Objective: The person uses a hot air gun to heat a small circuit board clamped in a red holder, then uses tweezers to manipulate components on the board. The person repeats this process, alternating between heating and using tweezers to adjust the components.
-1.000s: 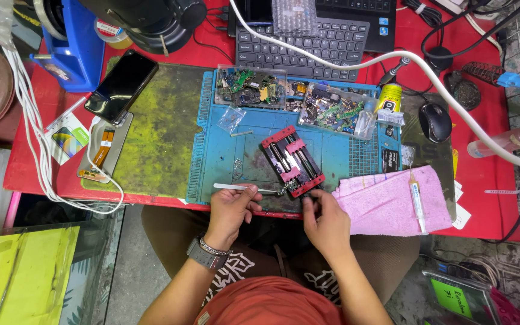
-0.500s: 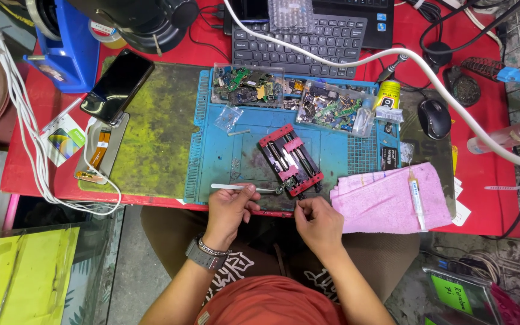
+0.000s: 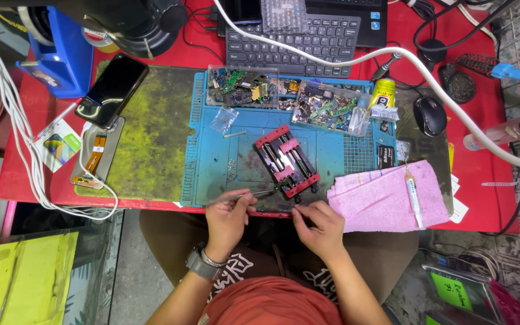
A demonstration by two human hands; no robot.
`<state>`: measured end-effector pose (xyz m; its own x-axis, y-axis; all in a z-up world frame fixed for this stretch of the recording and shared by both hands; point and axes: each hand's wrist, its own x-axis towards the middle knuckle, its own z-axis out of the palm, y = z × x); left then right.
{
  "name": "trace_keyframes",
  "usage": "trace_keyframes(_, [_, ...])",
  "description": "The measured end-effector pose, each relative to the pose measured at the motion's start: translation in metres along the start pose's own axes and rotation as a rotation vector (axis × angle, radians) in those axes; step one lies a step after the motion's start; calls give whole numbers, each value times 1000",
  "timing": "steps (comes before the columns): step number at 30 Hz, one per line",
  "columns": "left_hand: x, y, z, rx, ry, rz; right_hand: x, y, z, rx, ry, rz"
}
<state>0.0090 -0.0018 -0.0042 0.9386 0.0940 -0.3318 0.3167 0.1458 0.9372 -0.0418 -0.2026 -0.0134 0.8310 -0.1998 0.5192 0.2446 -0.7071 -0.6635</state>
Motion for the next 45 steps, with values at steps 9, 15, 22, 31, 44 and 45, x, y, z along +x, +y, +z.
trace_keyframes(9, [15,-24,-28,727,-358,1576,0,3,-3,17,21,-21])
trace_keyframes(15, [18,-27,-28,752,-322,1699,1,1,-4,28,18,-27])
trace_keyframes(22, [18,-37,-25,749,-326,1698,1,1,-5,-1,7,-35])
trace_keyframes(31, [19,-35,-24,729,-346,1708,2,1,-4,-6,9,-42])
trace_keyframes(44, [21,-33,-21,714,-360,1699,-12,19,5,-78,72,53])
trace_keyframes(45, [21,-34,-21,709,-361,1694,-11,19,5,-71,81,81])
